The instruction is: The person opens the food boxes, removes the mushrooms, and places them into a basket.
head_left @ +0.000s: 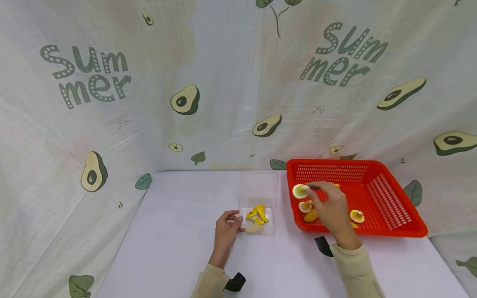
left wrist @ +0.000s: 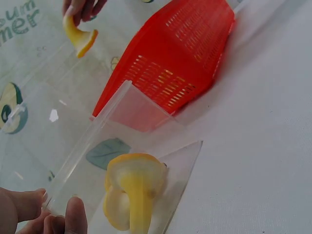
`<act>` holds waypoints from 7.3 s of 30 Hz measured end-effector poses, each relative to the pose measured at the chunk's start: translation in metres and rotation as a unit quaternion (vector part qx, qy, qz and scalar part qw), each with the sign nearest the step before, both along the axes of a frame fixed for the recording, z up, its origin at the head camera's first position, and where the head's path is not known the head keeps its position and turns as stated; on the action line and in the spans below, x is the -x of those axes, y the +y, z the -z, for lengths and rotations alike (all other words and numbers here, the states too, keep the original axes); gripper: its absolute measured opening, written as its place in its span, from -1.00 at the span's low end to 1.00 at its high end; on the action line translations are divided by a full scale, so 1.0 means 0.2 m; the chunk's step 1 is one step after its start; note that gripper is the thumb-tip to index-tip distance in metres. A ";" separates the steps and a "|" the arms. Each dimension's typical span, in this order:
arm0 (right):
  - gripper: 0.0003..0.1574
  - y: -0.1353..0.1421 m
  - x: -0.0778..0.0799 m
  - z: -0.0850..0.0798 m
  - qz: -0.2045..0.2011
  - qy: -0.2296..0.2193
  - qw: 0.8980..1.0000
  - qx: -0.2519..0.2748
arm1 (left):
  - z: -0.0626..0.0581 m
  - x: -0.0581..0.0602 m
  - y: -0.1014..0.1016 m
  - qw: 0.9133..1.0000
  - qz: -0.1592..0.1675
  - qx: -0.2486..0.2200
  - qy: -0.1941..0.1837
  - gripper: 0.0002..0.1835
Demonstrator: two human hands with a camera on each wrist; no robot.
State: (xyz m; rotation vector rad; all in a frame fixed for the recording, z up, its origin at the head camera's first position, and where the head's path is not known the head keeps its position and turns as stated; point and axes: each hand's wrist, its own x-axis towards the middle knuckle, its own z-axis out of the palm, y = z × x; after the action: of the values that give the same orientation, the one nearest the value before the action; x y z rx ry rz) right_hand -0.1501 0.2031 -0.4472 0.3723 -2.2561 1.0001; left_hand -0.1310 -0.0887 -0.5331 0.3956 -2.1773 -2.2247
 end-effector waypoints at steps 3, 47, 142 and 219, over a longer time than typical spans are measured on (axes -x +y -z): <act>-0.71 0.05 0.01 0.00 0.017 -0.001 1.000 0.009 | 0.00 0.01 0.00 1.000 0.001 0.007 -0.002 -0.67; -0.66 -0.29 -0.01 0.12 -0.111 -0.134 0.971 -0.166 | -0.01 -0.01 0.00 1.000 -0.002 0.008 -0.012 -0.66; -0.72 0.25 -0.05 0.06 -0.061 -0.128 0.979 -0.144 | 0.00 -0.01 0.00 1.000 -0.005 0.005 -0.002 -0.67; -0.68 -0.39 0.07 0.15 -0.152 0.013 0.982 -0.114 | 0.00 -0.02 0.00 1.000 0.000 -0.016 0.018 -0.68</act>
State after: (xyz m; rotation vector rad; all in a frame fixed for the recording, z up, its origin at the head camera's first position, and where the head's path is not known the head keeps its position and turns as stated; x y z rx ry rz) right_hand -0.1650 0.1260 -0.4762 0.8459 -2.3395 0.8776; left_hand -0.1274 -0.0879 -0.5328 0.3538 -2.1277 -2.2508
